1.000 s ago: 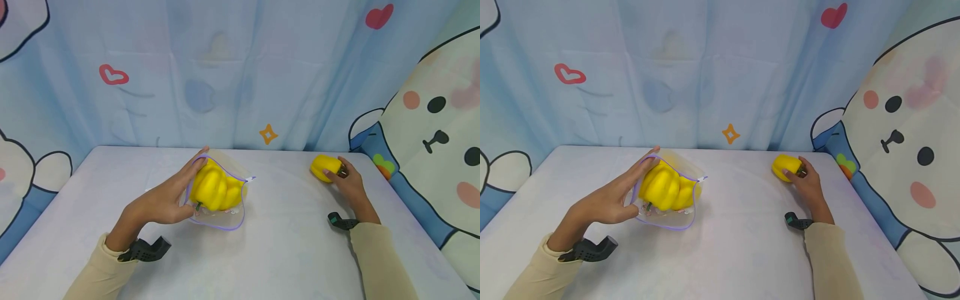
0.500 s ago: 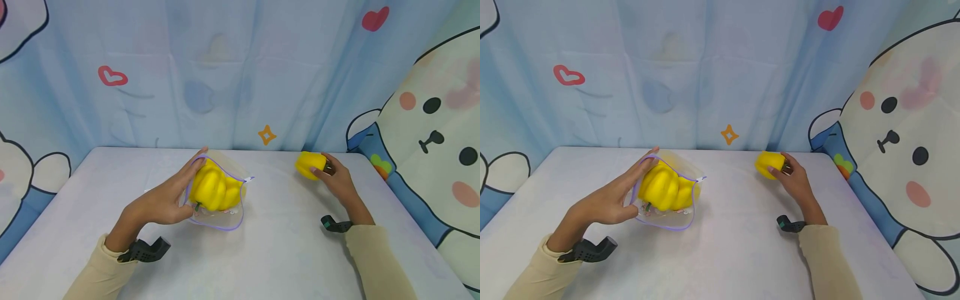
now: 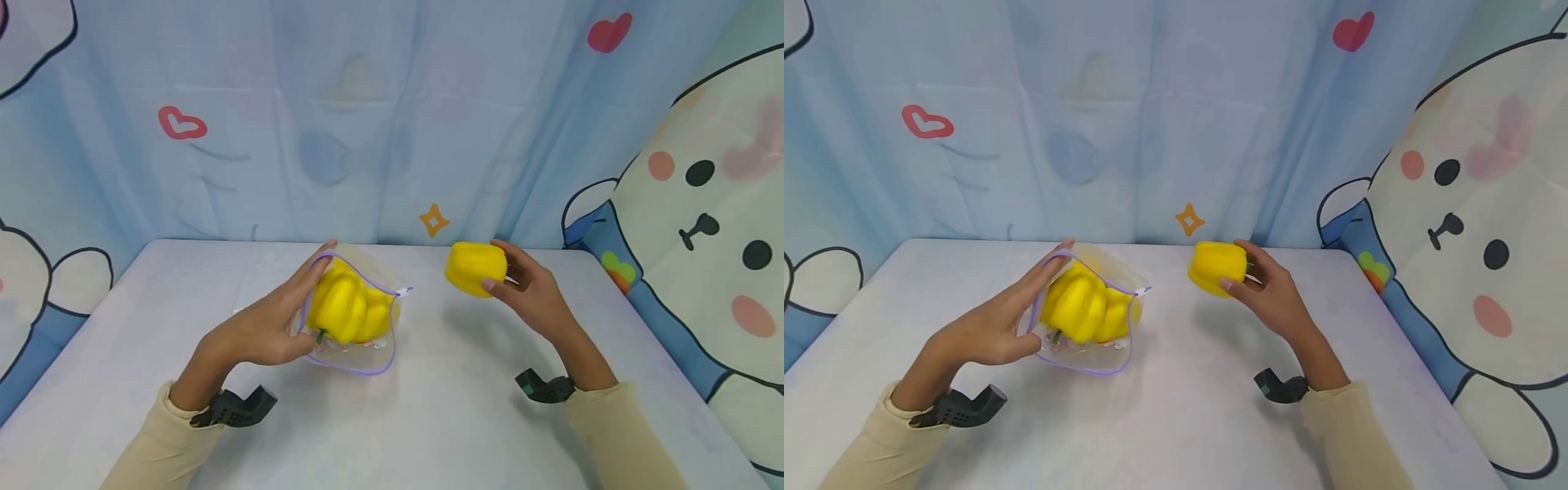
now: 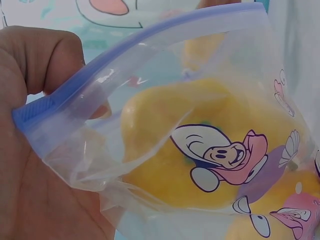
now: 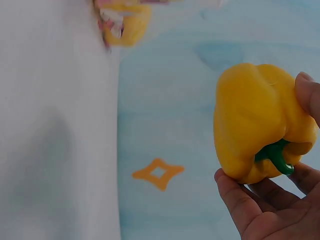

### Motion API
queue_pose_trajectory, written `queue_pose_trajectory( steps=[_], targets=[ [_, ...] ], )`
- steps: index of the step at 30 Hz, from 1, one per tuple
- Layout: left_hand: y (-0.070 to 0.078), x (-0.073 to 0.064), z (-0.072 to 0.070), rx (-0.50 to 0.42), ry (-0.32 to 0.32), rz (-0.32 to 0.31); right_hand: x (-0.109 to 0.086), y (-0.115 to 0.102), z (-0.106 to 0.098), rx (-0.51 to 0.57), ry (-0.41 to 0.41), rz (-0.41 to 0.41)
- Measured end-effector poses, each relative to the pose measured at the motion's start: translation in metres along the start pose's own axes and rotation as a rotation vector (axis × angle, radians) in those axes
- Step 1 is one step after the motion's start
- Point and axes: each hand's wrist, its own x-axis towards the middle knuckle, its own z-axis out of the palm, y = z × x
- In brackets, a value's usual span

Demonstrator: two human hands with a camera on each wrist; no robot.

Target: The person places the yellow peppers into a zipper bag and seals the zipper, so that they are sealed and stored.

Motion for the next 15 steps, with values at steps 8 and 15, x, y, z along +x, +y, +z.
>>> queue_pose_trajectory(
  steps=[8, 15],
  targets=[
    [-0.001, 0.000, 0.000, 0.007, -0.001, 0.010, -0.011, -0.030, 0.011, 0.111, -0.050, -0.106],
    [-0.001, 0.001, -0.001, 0.008, -0.002, 0.023, -0.018, -0.051, 0.022, 0.119, -0.082, -0.183]
  ],
)
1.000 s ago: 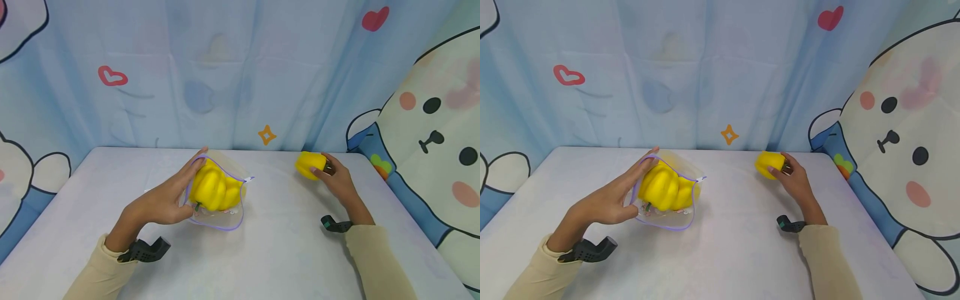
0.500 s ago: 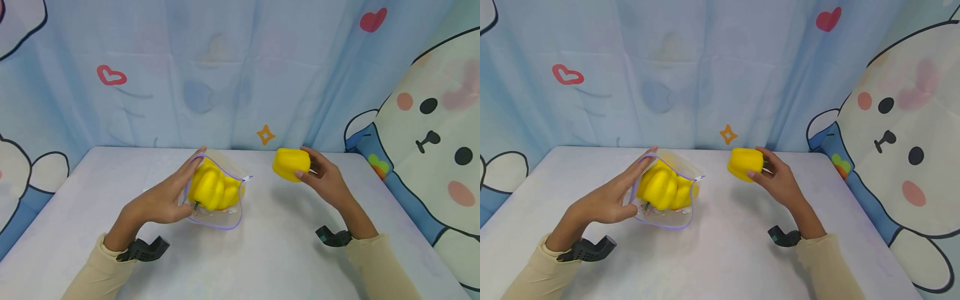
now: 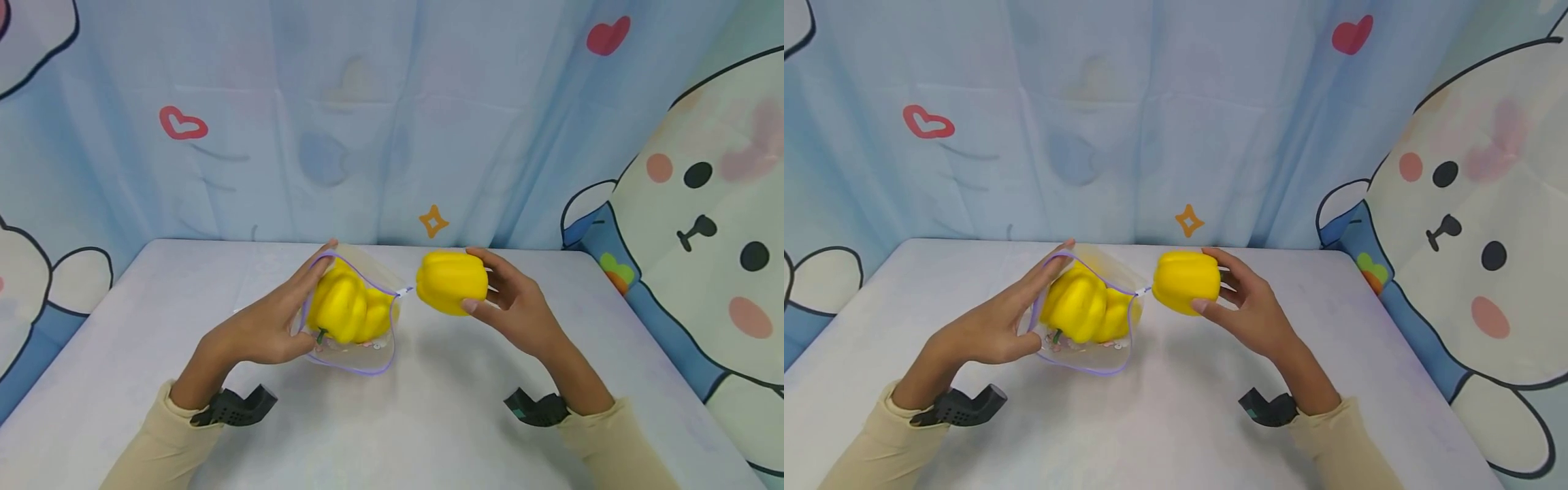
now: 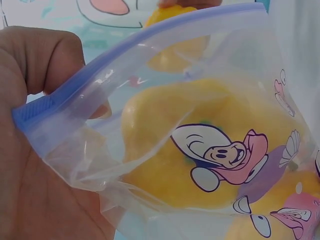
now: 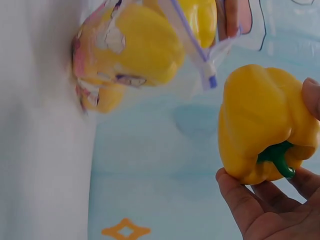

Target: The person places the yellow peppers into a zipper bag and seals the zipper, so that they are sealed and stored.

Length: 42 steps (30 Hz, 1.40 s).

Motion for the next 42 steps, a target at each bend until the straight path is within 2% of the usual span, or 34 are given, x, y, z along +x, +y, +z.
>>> queue_pose_trajectory(
  steps=[7, 19, 25, 33, 42],
  targets=[
    [0.001, 0.000, 0.000, -0.004, -0.003, -0.013, -0.002, -0.017, 0.017, 0.060, -0.073, -0.086],
    [0.006, 0.001, 0.001, -0.025, -0.022, -0.071, 0.000, -0.033, 0.052, 0.190, -0.232, -0.129],
    [0.005, 0.000, 0.001, -0.030, -0.015, -0.057, 0.002, -0.035, 0.066, 0.242, -0.281, -0.165],
    [0.004, -0.001, 0.002, -0.030, -0.019, -0.047, 0.006, -0.029, 0.086, 0.227, -0.314, -0.196],
    [0.005, 0.001, 0.004, -0.020, -0.031, -0.050, 0.010, -0.024, 0.102, 0.121, -0.273, -0.255]
  ],
)
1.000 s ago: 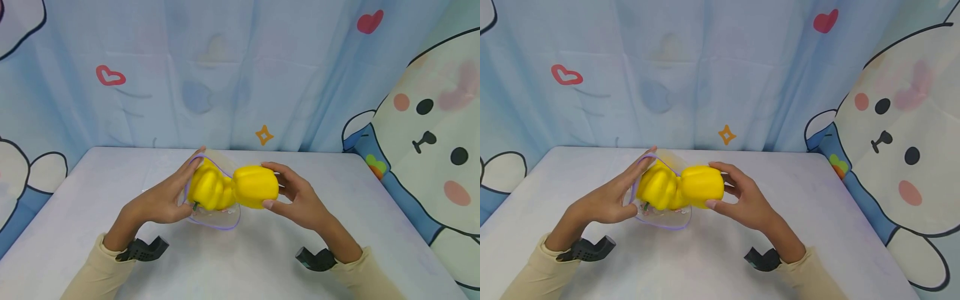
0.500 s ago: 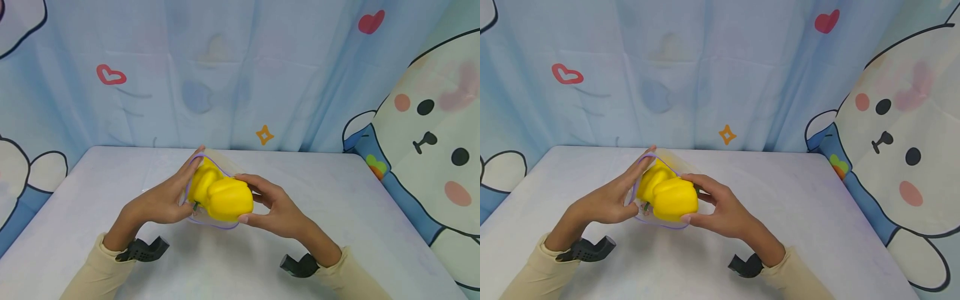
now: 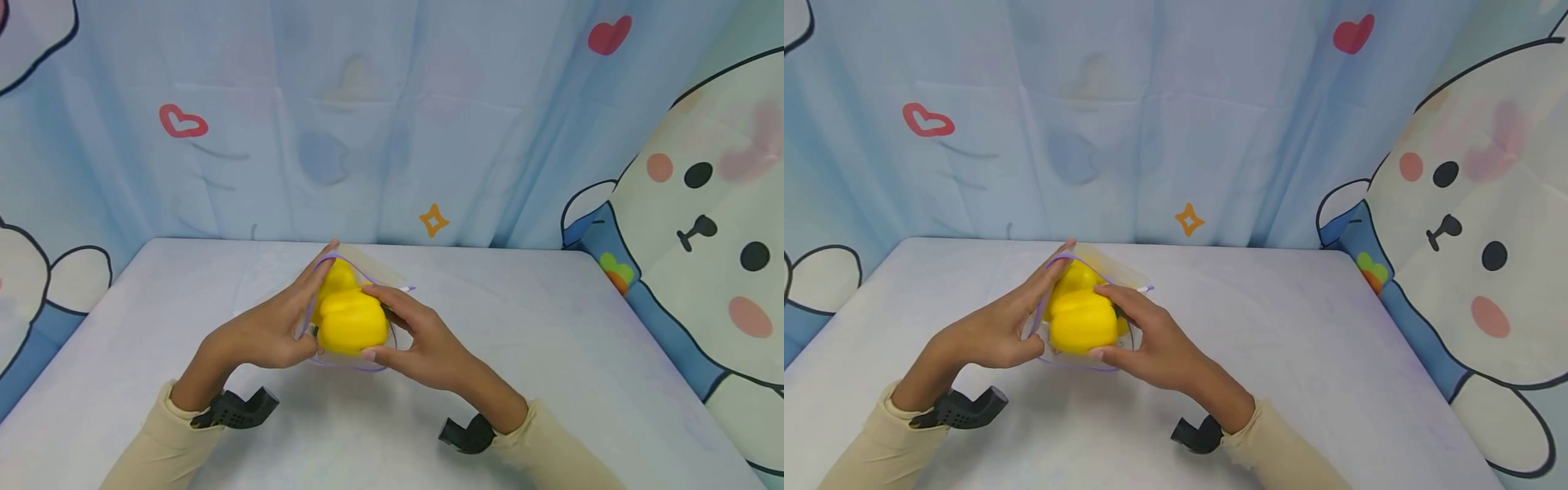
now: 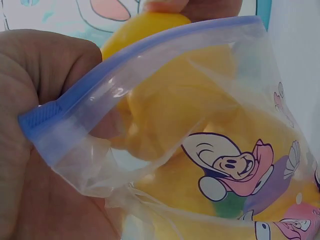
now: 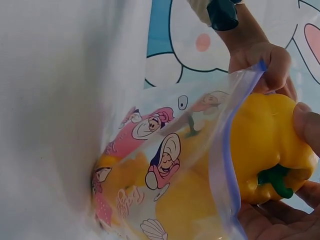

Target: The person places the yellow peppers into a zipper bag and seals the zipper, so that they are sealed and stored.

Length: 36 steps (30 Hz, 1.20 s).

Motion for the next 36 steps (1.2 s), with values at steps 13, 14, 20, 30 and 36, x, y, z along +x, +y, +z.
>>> queue_pose_trajectory(
  steps=[13, 14, 20, 30, 36],
  targets=[
    [0.002, 0.001, 0.000, -0.011, -0.003, 0.006, 0.009, 0.004, 0.009, -0.140, 0.049, -0.019],
    [0.002, 0.001, -0.001, -0.009, -0.002, 0.007, 0.010, 0.003, 0.010, -0.152, 0.052, -0.018],
    [0.002, -0.001, -0.004, -0.005, 0.004, 0.005, 0.012, 0.001, 0.013, -0.187, 0.067, -0.011],
    [0.001, -0.002, -0.006, -0.013, 0.020, 0.007, 0.013, 0.001, 0.010, -0.210, -0.009, -0.031],
    [-0.001, -0.002, -0.006, -0.016, 0.026, 0.033, 0.010, 0.002, 0.008, -0.224, -0.101, -0.024]
  ],
)
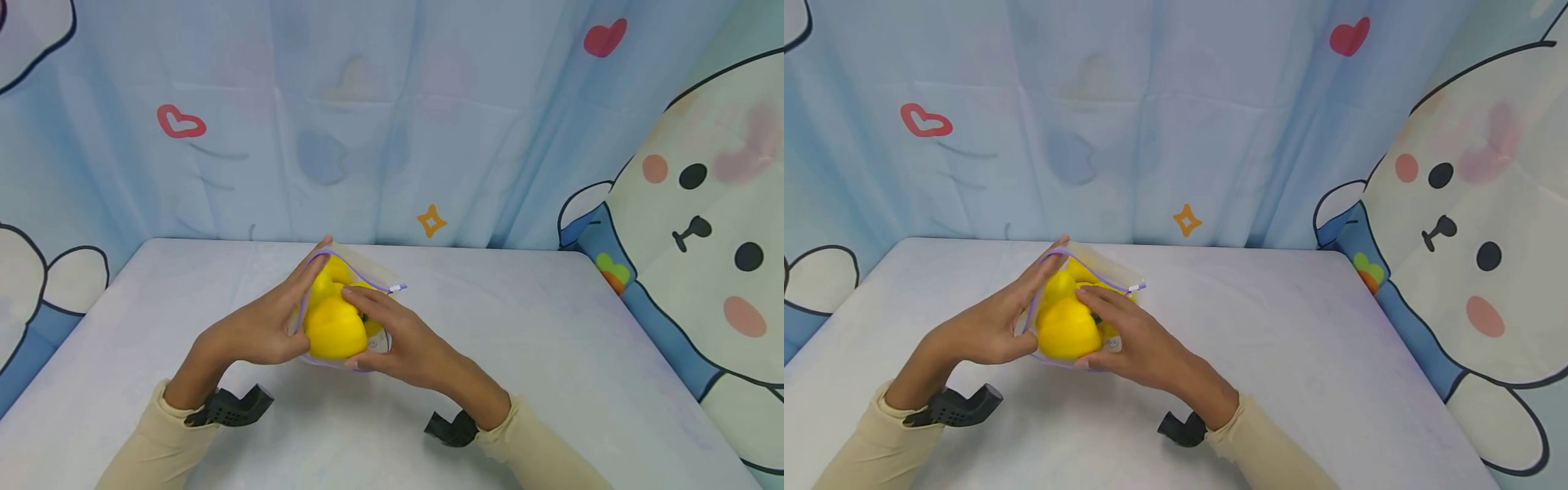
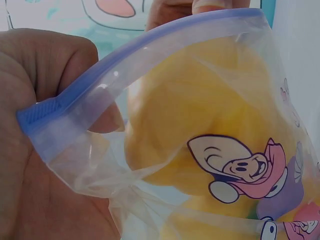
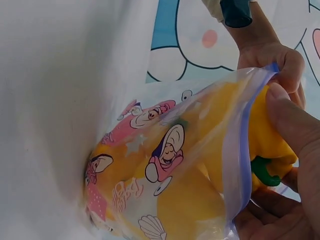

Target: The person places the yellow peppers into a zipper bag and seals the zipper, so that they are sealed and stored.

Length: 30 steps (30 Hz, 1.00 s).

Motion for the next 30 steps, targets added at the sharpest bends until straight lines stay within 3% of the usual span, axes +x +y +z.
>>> queue_pose_trajectory(
  steps=[12, 23, 27, 30],
  targets=[
    [0.000, -0.001, -0.002, 0.001, 0.008, -0.002, -0.004, -0.001, -0.005, -0.082, -0.059, -0.012],
    [0.001, 0.000, -0.002, 0.000, 0.008, -0.034, -0.007, 0.001, -0.007, -0.128, -0.021, -0.110],
    [0.001, 0.000, -0.003, 0.004, 0.006, -0.030, -0.008, 0.002, -0.009, -0.096, -0.003, -0.137],
    [0.000, -0.001, -0.004, 0.007, 0.009, -0.036, -0.008, 0.003, -0.010, -0.046, 0.056, -0.170]
  ],
)
